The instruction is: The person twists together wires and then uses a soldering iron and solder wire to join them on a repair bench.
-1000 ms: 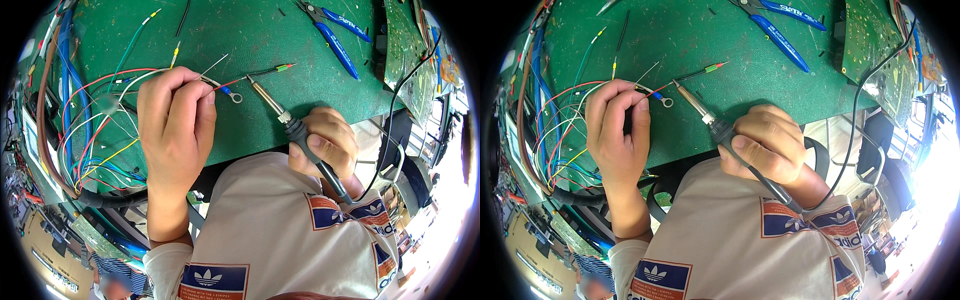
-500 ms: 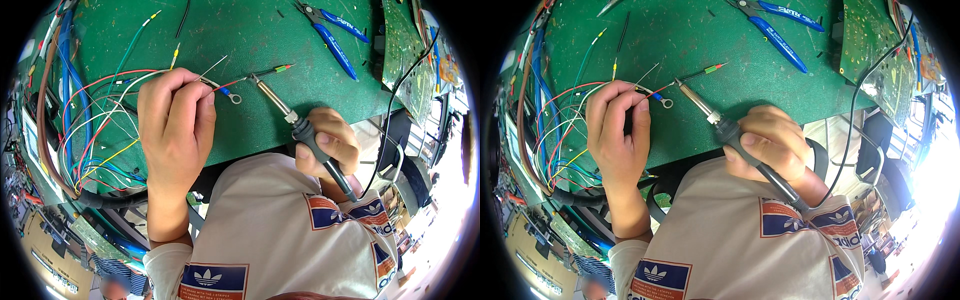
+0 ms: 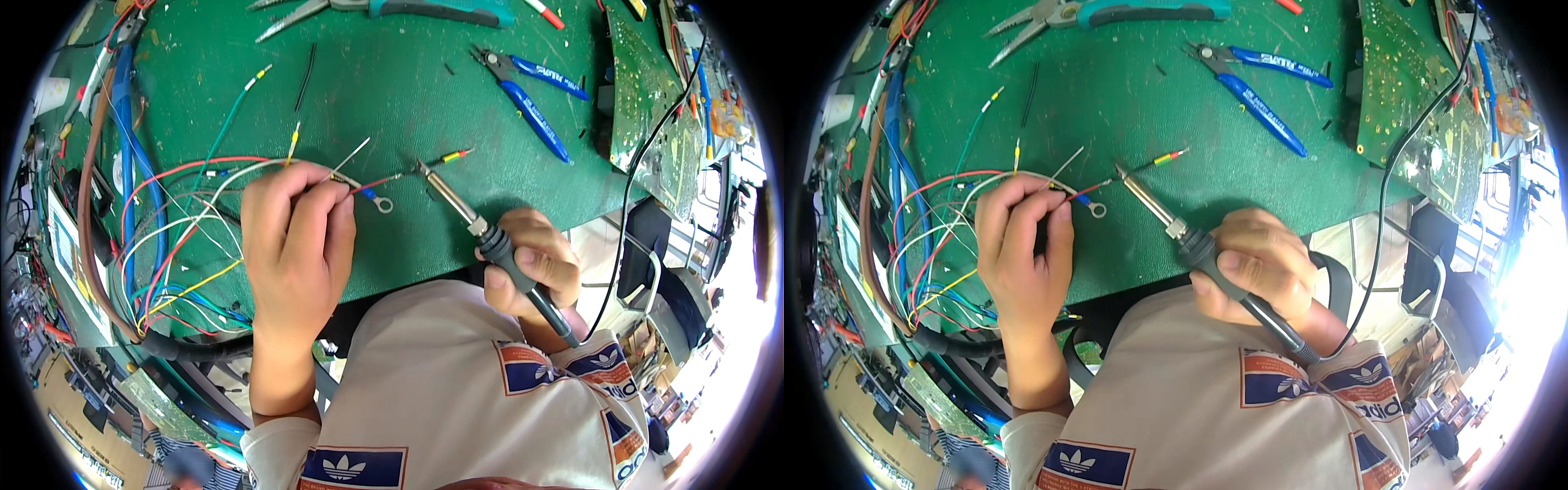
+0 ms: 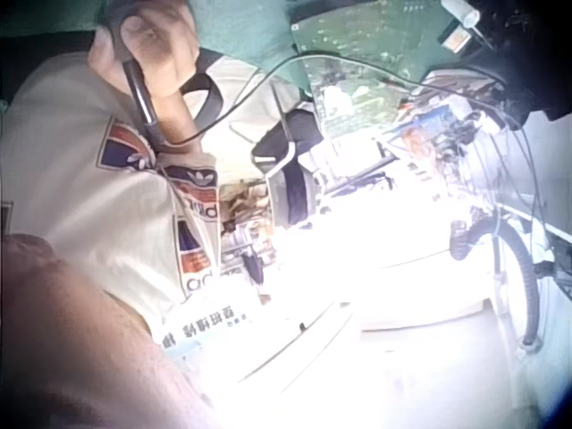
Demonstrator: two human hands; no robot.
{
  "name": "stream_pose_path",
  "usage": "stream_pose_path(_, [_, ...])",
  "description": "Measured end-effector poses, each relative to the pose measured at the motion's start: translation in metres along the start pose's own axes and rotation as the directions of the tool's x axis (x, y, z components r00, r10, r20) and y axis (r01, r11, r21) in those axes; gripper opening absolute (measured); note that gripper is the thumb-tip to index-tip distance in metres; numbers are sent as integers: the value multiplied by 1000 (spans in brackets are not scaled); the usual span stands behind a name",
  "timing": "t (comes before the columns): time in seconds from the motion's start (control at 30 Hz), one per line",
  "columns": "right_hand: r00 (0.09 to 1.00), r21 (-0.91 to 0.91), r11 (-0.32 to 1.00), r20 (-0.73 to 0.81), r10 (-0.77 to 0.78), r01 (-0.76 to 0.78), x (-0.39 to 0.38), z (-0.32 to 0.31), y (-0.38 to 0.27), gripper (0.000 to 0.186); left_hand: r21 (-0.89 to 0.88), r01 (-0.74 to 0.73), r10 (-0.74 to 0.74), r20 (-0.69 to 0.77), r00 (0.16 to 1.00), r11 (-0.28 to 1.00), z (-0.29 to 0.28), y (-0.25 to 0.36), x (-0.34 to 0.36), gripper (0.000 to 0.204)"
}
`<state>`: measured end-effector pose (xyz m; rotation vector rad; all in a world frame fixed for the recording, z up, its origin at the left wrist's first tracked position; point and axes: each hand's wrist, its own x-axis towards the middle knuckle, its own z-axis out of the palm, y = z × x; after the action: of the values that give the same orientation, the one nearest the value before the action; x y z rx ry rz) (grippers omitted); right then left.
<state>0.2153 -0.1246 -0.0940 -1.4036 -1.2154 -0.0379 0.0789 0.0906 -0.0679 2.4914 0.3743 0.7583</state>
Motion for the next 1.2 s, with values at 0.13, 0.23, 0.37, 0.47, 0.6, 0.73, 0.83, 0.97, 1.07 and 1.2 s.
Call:
stream_pose_path(0.13, [1000, -8, 1000, -18, 4, -4, 0, 0, -1, 44, 4, 14, -14, 21, 1000, 1000, 0, 2, 1, 24])
stream_pose_path(0.23, [1000, 4, 1000, 1, -3, 3, 4, -1, -1, 44, 2, 14, -14, 9, 1000, 1000, -1, 1, 0, 25])
stream_pose_path(0.37, [1000, -6, 1000, -11, 1, -1, 0, -2, 0, 44, 5, 9, -9, 14, 1000, 1000, 0, 2, 1, 25])
stream_pose_path(0.47, [1000, 0, 1000, -14, 2, -2, 0, -2, 1, 44, 4, 13, -13, 11, 1000, 1000, 0, 2, 1, 26])
stream_pose_path(0.6, [1000, 5, 1000, -8, 3, -3, 0, -2, 1, 44, 8, 5, -5, 10, 1000, 1000, -1, 2, 1, 26])
stream_pose_path(0.73, [1000, 5, 1000, -10, 4, -4, -1, -2, 0, 44, -1, 1, -1, 13, 1000, 1000, -1, 1, 1, 25])
stream_pose_path(0.83, [1000, 12, 1000, -17, -3, 3, -2, -2, 1, 43, -5, 3, -3, 12, 1000, 1000, 1, 1, -1, 25])
stream_pose_path(0.97, [1000, 31, 1000, -17, 0, 0, -2, -2, 2, 44, 14, 11, -11, 29, 1000, 1000, -1, 1, 0, 24])
stream_pose_path(1.07, [1000, 46, 999, -17, 25, -24, -1, -3, 0, 45, 15, 30, -31, 17, 999, 999, 0, 2, -1, 24])
stream_pose_path(1.2, [999, 54, 998, -26, 27, -25, -3, -3, 0, 46, 12, 43, -43, 7, 999, 999, 1, 1, -3, 24])
